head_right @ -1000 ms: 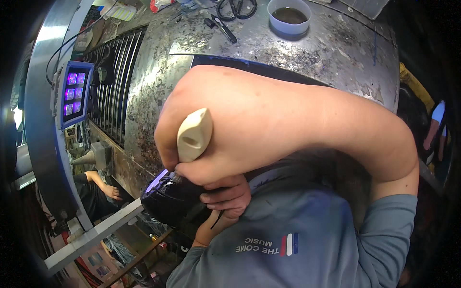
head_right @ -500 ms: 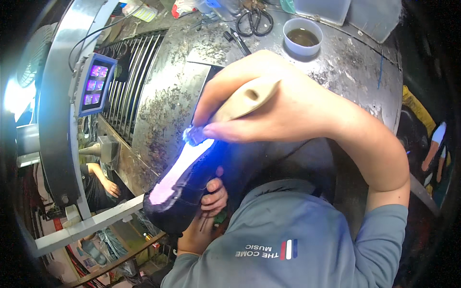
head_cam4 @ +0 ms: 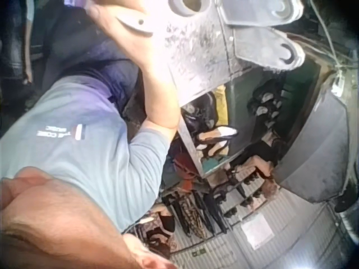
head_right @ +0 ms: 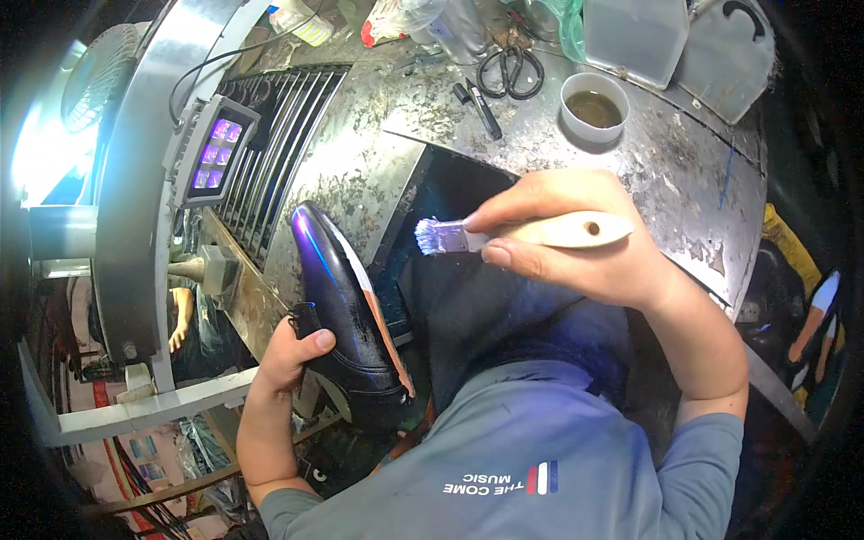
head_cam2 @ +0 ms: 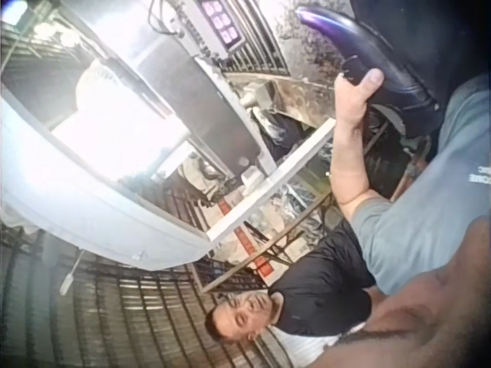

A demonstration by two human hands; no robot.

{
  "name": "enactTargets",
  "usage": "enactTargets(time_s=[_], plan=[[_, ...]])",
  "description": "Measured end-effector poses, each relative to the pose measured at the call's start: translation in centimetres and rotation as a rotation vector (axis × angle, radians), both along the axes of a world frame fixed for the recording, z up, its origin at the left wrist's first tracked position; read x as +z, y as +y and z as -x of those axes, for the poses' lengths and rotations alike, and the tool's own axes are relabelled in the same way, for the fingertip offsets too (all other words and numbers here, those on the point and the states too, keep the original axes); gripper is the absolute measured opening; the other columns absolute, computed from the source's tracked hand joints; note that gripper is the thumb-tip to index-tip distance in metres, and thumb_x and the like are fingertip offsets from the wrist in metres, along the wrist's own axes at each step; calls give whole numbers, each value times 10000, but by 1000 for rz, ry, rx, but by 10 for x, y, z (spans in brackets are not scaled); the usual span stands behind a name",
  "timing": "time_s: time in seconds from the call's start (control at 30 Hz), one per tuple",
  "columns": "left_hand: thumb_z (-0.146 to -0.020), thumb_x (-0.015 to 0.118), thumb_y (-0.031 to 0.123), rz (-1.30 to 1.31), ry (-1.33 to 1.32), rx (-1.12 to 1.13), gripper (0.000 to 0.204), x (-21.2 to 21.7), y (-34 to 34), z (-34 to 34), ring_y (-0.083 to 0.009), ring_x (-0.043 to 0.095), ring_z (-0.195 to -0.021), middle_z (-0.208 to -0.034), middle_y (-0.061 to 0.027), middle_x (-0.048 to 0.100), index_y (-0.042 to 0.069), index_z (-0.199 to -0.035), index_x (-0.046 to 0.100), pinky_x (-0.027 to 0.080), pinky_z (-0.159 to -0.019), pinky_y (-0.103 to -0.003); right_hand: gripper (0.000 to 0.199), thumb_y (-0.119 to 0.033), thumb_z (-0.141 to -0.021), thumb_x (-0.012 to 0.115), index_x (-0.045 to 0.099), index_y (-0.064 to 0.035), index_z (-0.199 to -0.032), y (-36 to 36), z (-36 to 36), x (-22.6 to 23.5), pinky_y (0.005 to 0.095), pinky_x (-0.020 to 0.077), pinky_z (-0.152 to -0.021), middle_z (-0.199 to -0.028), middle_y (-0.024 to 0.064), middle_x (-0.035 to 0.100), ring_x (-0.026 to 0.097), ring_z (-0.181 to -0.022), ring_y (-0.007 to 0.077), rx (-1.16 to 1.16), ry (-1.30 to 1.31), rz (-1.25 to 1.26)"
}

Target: The person repeatedly dips a small brush into a container of dark liquid and applies it to the sole and edges of a black shoe. They rotate the shoe to access different areas and continue the application process throughout the clip.

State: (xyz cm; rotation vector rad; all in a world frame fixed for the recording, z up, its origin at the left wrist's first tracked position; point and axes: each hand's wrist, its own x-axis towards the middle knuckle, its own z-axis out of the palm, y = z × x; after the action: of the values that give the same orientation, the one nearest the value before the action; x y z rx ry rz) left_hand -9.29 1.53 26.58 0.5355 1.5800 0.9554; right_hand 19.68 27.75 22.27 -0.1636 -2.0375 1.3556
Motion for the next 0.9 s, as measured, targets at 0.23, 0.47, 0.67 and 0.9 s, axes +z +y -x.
enactTargets(time_s=[0.23, 0.47, 0.67, 0.9], plan=[[-717, 929, 353, 283, 606, -156, 655, 3, 16, 38, -168, 703, -959, -1048, -109, 747, -52, -1167, 679, 551, -867, -321, 227, -140, -836, 821, 777, -29, -1030, -5, -12, -9, 341, 552, -756, -953, 101, 761, 717, -825, 233, -28, -38, 1], [-597, 893, 579, 468, 1227, -220, 914, 7, 37, 94, -294, 722, -1006, -1070, -202, 743, -39, -1229, 661, 545, -915, -382, 247, -187, -800, 782, 754, -10, -971, -6, -25, -19, 345, 516, -731, -893, 130, 734, 683, -798, 243, -126, -122, 56], [-564, 873, 651, 461, 1325, -165, 944, 8, 67, 161, -314, 703, -1115, -1158, -183, 740, 21, -1242, 684, 539, -954, -401, 268, -202, -779, 799, 746, -3, -950, -5, -34, -29, 330, 492, -738, -874, 117, 711, 649, -784, 219, -209, -220, 173], [-638, 814, 668, 209, 1467, -188, 765, -24, 112, 262, -325, 726, -1030, -1057, -166, 770, 94, -1141, 774, 555, -912, -408, 259, -185, -792, 811, 743, 11, -946, -8, -39, -27, 312, 497, -687, -851, 117, 715, 650, -741, 192, -310, -212, 199]])
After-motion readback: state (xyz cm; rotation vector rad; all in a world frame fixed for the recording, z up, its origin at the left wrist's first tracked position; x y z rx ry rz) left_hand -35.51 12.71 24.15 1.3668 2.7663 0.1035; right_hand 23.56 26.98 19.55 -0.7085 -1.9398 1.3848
